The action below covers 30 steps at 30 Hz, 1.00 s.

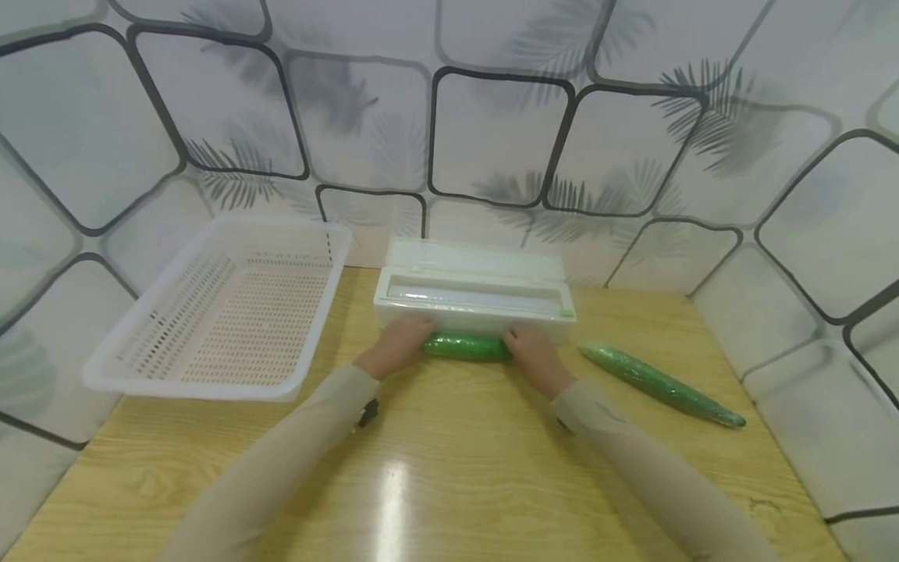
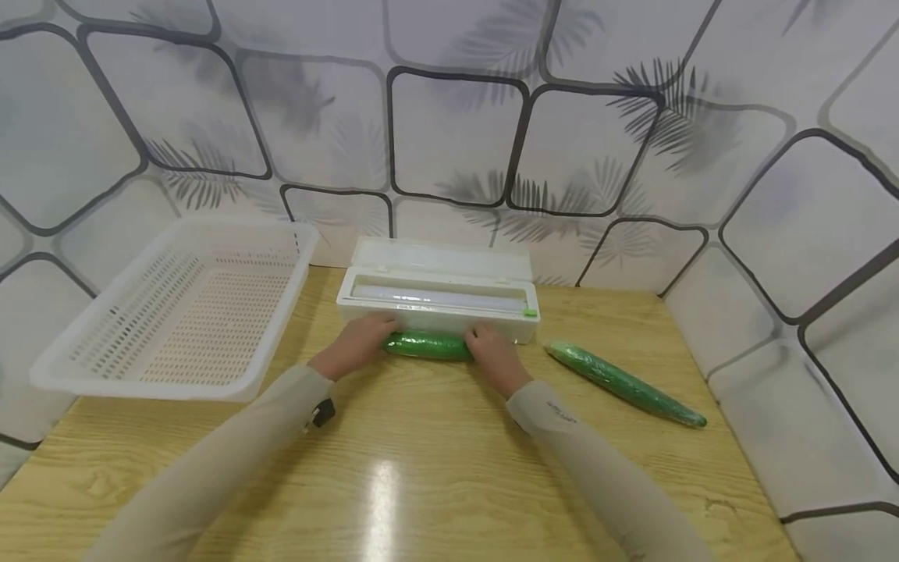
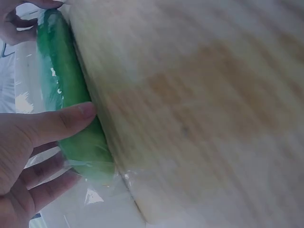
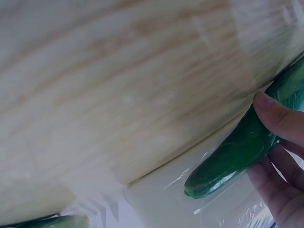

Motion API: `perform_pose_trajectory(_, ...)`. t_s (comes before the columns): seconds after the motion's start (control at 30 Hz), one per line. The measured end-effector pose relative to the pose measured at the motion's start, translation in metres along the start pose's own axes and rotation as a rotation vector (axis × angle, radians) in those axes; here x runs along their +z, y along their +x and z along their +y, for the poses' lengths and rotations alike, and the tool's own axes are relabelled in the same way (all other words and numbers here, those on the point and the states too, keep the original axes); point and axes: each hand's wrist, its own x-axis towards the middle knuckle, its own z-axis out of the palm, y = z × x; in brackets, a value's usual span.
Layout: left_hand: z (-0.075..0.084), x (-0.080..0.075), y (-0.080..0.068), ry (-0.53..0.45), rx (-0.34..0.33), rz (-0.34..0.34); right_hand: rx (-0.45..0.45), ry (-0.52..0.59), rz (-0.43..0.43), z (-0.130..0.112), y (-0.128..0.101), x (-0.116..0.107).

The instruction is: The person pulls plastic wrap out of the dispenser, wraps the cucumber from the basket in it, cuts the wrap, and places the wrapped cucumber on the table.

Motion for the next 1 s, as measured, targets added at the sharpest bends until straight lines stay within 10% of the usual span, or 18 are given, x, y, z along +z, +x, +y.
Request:
perform_pose_trajectory(0.37, 0.005, -0.011, -0.001, -0.029, -0.079, -0.111, 0.049, 0.095, -0.07, 0.003, -0.01, -0.003)
perform_pose_trajectory(1.0, 0.023, -0.019, -0.004, 0.027, -0.078, -0.019, 0.111, 0.258, -0.038, 0.012, -0.026, -0.017)
